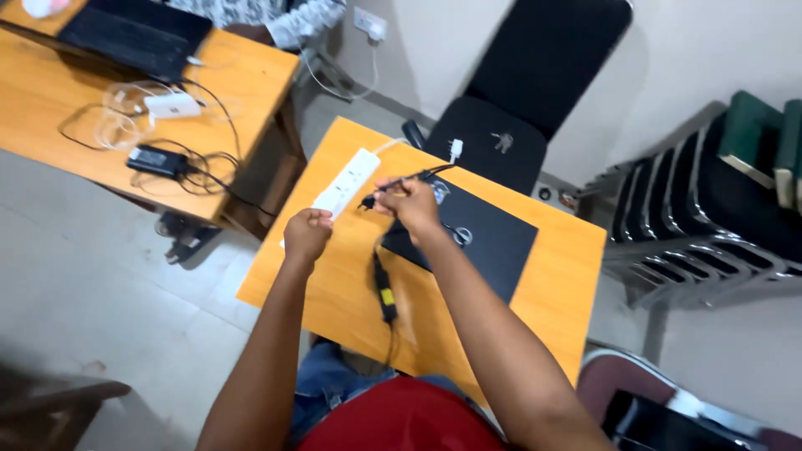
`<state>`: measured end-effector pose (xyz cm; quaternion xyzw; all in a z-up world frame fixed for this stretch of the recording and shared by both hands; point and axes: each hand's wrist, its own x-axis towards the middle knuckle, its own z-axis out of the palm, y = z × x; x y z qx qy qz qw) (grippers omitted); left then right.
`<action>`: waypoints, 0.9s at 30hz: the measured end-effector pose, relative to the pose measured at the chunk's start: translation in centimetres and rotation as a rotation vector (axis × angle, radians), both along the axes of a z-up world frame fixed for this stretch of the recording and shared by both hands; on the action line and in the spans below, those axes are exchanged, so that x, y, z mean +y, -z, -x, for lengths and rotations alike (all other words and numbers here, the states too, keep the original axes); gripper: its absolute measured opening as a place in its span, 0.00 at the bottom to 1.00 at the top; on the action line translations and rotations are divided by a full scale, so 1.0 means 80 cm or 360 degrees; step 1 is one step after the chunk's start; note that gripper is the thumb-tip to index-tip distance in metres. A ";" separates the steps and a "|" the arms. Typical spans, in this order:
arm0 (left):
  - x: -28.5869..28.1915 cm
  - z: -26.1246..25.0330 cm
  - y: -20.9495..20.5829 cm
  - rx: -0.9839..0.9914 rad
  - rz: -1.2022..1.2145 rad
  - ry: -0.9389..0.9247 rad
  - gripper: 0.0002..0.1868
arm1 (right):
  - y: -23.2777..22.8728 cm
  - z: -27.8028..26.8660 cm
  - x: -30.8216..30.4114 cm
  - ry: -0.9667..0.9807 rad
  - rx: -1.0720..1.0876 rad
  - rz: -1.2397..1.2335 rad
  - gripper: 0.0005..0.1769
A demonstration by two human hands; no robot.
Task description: The user retrieves a laptop charger from a bag, plugs it into a power strip, and then connects it to a laptop.
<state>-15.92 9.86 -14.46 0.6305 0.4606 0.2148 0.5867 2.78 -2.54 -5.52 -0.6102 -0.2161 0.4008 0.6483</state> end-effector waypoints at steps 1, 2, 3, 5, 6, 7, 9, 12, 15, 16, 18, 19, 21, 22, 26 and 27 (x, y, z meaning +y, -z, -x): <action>0.017 0.005 0.005 -0.0001 -0.0019 -0.0001 0.09 | 0.001 0.005 0.008 -0.0001 -0.0001 -0.0019 0.13; 0.035 0.004 0.010 -0.0130 -0.0029 -0.0064 0.09 | 0.001 0.007 0.016 0.0089 0.0094 0.0035 0.11; 0.054 0.003 0.015 -0.0260 -0.0038 -0.0126 0.10 | 0.002 0.008 0.025 0.0178 0.0190 0.0089 0.09; 0.059 0.006 -0.026 -0.0041 0.0046 -0.0113 0.10 | 0.012 0.010 0.037 0.0236 0.0232 0.0158 0.09; 0.059 0.008 -0.045 0.0183 0.0139 -0.0110 0.09 | 0.018 0.012 0.041 0.0283 0.0276 0.0241 0.09; 0.073 0.006 -0.025 0.0191 0.0146 -0.0097 0.09 | 0.024 0.014 0.049 0.0296 0.0283 0.0248 0.09; 0.103 0.002 0.017 -0.0130 -0.0556 0.0121 0.08 | 0.038 0.017 0.066 0.0355 0.0241 0.0278 0.09; 0.118 -0.016 0.021 0.0070 -0.0530 0.0290 0.12 | 0.065 0.019 0.084 0.0496 0.0292 0.0305 0.09; 0.128 -0.029 0.033 0.0212 -0.0673 0.0409 0.19 | 0.081 0.028 0.104 0.0658 0.0279 0.0345 0.08; 0.134 -0.039 0.034 0.0216 -0.0662 0.0442 0.19 | 0.087 0.029 0.114 0.0688 0.0292 0.0358 0.08; 0.135 -0.051 0.038 0.0397 -0.0727 0.0528 0.21 | 0.101 0.037 0.124 0.0728 0.0231 0.0430 0.07; 0.138 -0.054 0.033 0.0416 -0.0702 0.0567 0.21 | 0.110 0.041 0.133 0.0756 0.0260 0.0459 0.07; 0.137 -0.070 0.028 0.0566 -0.0579 0.0647 0.18 | 0.129 0.041 0.140 0.0712 0.0052 0.0349 0.06; 0.138 -0.073 0.029 0.0560 -0.0572 0.0675 0.18 | 0.125 0.045 0.147 0.0738 0.0053 0.0361 0.06; 0.151 -0.081 0.043 0.0641 -0.0667 0.0784 0.17 | 0.109 0.055 0.174 0.0869 0.0022 0.0605 0.02; 0.155 -0.084 0.048 0.0639 -0.0790 0.0820 0.17 | 0.105 0.057 0.179 0.0951 -0.0104 0.0799 0.05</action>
